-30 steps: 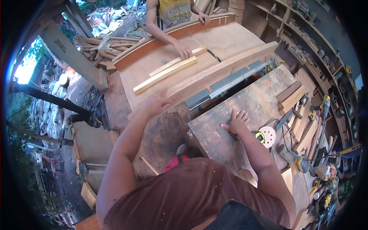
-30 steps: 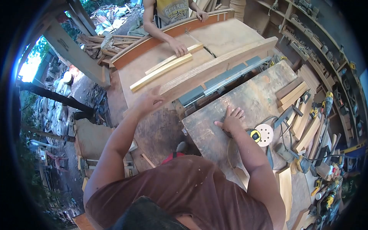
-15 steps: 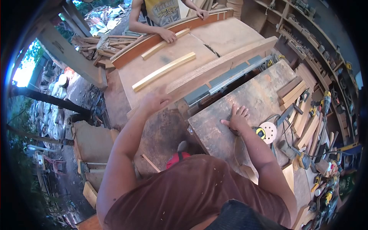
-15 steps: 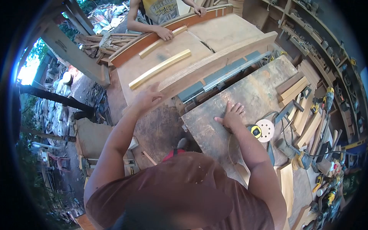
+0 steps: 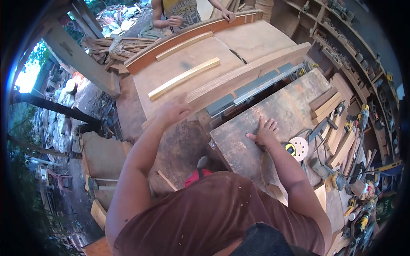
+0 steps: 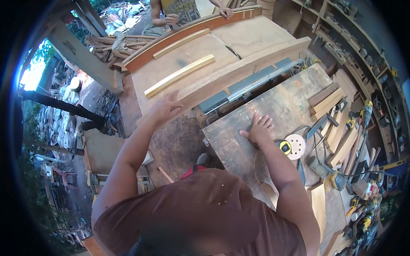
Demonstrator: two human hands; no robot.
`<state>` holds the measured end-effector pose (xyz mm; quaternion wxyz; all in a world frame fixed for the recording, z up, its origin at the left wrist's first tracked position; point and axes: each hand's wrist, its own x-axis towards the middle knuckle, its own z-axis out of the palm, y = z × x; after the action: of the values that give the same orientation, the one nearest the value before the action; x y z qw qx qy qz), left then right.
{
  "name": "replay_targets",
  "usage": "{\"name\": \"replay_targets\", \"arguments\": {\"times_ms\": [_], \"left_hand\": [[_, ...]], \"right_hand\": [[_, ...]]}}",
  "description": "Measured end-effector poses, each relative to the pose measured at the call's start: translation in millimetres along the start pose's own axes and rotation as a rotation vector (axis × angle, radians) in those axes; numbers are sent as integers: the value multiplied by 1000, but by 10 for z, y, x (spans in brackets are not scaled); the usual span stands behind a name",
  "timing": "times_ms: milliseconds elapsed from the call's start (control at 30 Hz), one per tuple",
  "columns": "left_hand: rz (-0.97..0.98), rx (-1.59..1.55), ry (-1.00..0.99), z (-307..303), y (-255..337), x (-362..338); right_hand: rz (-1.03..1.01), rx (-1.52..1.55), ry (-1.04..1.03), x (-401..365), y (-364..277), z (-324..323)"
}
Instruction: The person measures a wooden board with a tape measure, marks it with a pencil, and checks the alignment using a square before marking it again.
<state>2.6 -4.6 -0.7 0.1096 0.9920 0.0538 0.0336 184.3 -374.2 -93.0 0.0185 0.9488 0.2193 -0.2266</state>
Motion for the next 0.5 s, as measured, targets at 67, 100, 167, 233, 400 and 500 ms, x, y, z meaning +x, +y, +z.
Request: {"name": "replay_targets", "arguments": {"times_ms": [67,100,167,233,400,500], "left_hand": [[3,-2,8,-1,-6,-1],[8,-4,12,1,-7,-4],[9,-7,12,12,-16,-2],[11,-9,12,-2,-8,7],[17,20,28,-17,10,0],[39,20,51,22,-27,3]], "right_hand": [[-4,1,4,11,6,14],[-7,4,6,11,7,21],[-6,2,1,6,3,14],[-4,1,-3,9,2,10],[2,-1,-7,-5,-5,-8],[5,15,-6,1,11,8]]}}
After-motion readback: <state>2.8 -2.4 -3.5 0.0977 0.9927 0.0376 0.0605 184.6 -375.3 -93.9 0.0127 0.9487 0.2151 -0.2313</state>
